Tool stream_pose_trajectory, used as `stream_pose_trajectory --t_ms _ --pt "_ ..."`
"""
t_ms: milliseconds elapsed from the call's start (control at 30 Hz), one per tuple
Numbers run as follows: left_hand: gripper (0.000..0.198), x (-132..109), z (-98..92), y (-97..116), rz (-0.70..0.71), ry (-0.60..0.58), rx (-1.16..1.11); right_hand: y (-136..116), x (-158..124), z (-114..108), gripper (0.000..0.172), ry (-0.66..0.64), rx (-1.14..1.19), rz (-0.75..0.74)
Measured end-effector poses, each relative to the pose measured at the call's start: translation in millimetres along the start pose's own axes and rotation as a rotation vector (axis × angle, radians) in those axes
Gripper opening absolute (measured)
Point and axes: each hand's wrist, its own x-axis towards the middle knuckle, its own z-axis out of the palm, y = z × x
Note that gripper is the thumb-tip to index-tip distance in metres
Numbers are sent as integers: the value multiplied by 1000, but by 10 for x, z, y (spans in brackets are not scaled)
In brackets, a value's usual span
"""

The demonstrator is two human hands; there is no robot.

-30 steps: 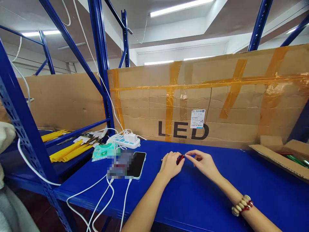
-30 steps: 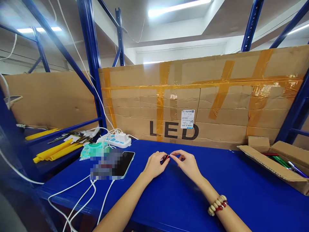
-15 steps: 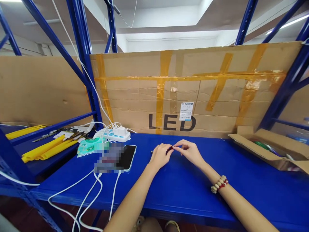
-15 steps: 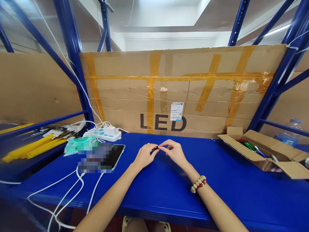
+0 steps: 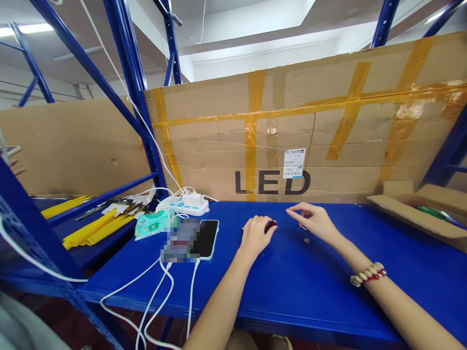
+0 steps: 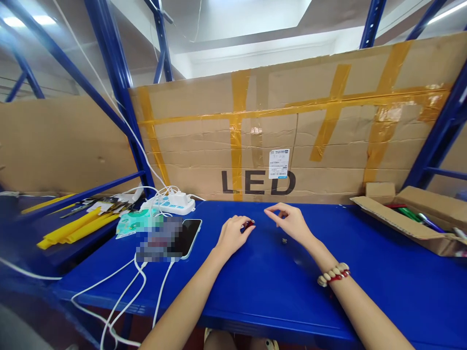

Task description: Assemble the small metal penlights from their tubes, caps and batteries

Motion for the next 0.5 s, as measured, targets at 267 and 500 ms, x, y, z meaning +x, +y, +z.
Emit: stream_pose_trajectory --t_ms 267,500 --pt "11 30 13 -29 -52 68 -54 284 41 -322 17 -79 -600 168" --pt "8 35 -31 14 -57 88 -112 217 1 -377 33 -372 -497 208"
